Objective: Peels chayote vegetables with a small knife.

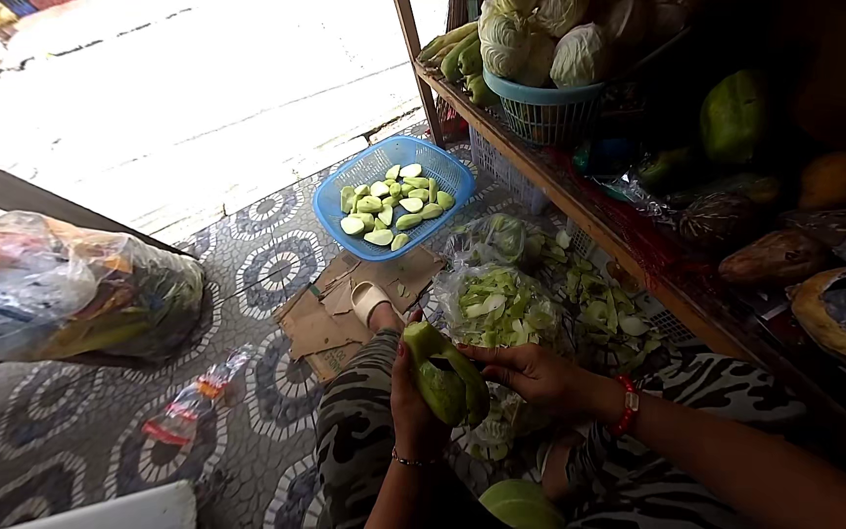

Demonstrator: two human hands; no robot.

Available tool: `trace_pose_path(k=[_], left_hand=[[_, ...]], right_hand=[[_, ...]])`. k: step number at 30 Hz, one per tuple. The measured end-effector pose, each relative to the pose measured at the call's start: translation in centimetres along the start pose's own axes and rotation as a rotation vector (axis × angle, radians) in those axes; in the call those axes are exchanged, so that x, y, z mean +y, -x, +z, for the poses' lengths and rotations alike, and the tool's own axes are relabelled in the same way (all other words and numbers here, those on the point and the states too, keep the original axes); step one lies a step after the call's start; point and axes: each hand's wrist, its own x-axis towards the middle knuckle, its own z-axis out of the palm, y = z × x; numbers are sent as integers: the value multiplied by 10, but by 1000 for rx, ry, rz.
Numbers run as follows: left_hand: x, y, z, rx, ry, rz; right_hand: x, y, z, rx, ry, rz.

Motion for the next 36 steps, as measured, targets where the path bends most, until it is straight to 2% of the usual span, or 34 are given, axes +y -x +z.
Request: trace_pose_path(k=[5,10,18,27,36], left_hand=[[1,0,-3,-43,-88,26],[4,0,5,24,9,-212],[7,-5,-5,-92,139,-501],[9,-7,-9,-215,232,-693],[11,-7,-11,-236,213,-784]], right_hand=[[1,0,-1,-39,-4,59],[11,3,-1,38,113,7],[16,1,-3,105,245,-29],[23,0,-8,259,494,-176],[24,1,-13,271,604,-202]])
